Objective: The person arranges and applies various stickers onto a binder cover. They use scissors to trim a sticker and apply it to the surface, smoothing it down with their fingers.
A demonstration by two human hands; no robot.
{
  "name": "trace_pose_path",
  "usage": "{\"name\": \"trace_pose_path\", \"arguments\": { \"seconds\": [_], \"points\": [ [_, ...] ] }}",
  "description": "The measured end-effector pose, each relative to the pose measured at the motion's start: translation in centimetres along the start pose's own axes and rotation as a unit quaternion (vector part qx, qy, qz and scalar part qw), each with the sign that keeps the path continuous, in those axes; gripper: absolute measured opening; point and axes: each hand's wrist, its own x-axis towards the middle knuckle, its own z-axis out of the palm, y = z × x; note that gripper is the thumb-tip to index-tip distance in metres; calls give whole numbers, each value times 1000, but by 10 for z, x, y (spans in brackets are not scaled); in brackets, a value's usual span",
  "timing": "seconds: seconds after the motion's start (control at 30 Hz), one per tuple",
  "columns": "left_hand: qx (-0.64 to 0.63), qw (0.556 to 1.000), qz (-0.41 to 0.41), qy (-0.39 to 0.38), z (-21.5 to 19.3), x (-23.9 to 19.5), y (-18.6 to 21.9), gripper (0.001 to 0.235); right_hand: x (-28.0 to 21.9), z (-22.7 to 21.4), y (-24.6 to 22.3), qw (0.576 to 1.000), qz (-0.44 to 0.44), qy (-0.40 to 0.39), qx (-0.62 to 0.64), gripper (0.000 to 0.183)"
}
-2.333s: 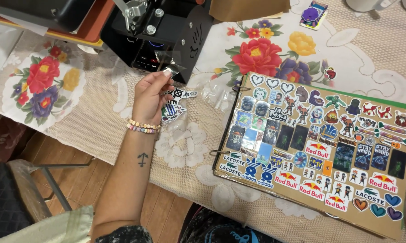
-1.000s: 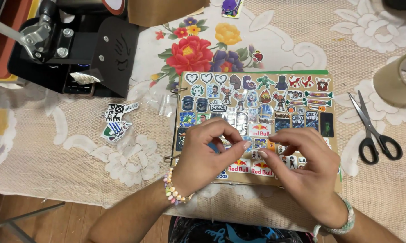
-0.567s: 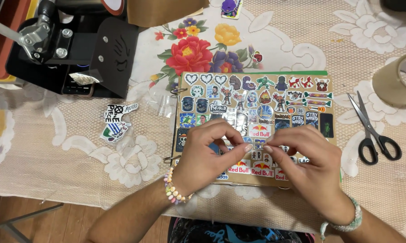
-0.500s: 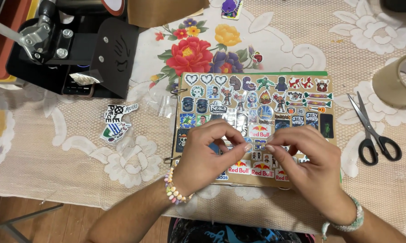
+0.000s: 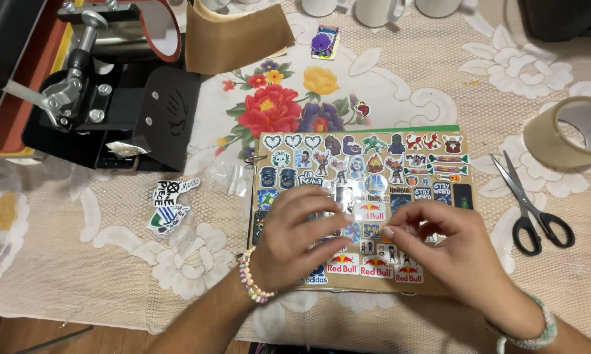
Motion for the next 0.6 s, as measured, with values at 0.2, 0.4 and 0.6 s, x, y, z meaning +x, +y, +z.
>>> {"name": "trace_pose_path", "arguments": {
  "seconds": [0.2,0.4,0.6],
  "points": [
    [91,994,51,-8,-3,4,13,15,-2,-7,-21,992,-93,19,-85,6],
    [76,994,73,11,-3,2,9,12,-4,-6,-21,993,-90,14,-77,5],
    [71,994,82,8,-4,2,8,12,-4,-9,-13,999,-7,-23,-30,7]
  ]
}}
